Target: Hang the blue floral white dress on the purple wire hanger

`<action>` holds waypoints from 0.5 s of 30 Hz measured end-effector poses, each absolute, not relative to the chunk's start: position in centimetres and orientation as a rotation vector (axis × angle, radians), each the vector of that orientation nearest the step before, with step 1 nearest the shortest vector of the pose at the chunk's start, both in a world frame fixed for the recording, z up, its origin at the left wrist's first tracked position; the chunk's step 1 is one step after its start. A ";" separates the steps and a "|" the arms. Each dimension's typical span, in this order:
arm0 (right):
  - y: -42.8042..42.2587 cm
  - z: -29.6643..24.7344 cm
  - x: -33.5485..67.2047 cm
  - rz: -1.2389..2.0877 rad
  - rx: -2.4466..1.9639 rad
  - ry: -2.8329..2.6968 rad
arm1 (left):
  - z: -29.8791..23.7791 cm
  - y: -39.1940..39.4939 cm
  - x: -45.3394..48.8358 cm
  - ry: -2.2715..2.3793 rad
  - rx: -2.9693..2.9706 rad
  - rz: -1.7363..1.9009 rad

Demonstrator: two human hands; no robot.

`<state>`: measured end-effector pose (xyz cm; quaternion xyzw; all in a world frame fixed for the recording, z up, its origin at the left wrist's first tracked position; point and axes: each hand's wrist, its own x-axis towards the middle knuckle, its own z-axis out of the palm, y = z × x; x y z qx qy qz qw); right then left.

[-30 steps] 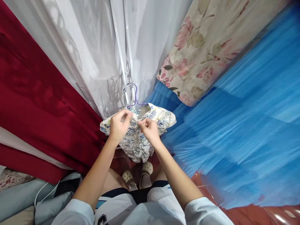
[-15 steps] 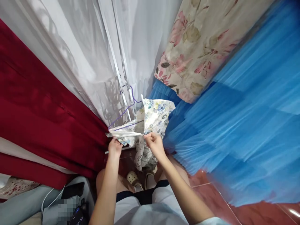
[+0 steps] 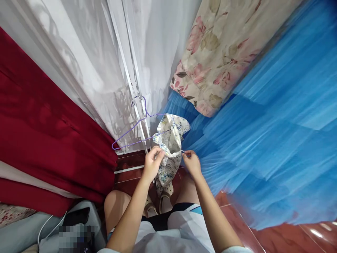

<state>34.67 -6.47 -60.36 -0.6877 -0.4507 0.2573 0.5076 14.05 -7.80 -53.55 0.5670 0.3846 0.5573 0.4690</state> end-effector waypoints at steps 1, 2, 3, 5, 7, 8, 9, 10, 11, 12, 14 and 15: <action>-6.6 -59.7 34.4 0.574 -1.637 -1.111 | -53.0 -8.0 14.3 0.937 1.470 1.348; -6.7 -59.0 33.9 0.554 -1.587 -1.173 | -52.6 -8.1 14.5 0.930 1.531 1.328; -6.9 -58.2 33.3 0.575 -1.507 -1.264 | -52.2 -8.2 14.7 0.917 1.590 1.302; -6.8 -56.7 31.8 0.772 -1.286 -1.468 | -51.6 -8.1 14.9 0.876 1.703 1.247; -6.0 -55.3 30.3 1.062 -1.090 -1.545 | -51.5 -7.8 15.0 0.851 1.777 1.232; -5.3 -54.8 29.8 1.181 -1.030 -1.518 | -51.5 -7.6 14.9 0.851 1.790 1.245; -4.4 -54.3 29.3 1.288 -0.991 -1.473 | -51.7 -7.4 14.9 0.861 1.784 1.265; -3.5 -53.9 29.0 1.400 -0.964 -1.425 | -51.9 -7.3 14.8 0.876 1.759 1.289; -2.5 -53.5 28.8 1.522 -0.943 -1.378 | -52.2 -7.3 14.7 0.891 1.720 1.314; -1.5 -53.2 28.7 1.648 -0.929 -1.333 | -52.6 -7.3 14.5 0.907 1.671 1.338; 0.5 -52.4 29.2 1.809 -0.946 -1.218 | -53.6 -7.5 13.8 0.950 1.564 1.394; 1.5 -52.0 29.7 1.808 -0.976 -1.154 | -54.1 -7.7 13.3 0.981 1.510 1.432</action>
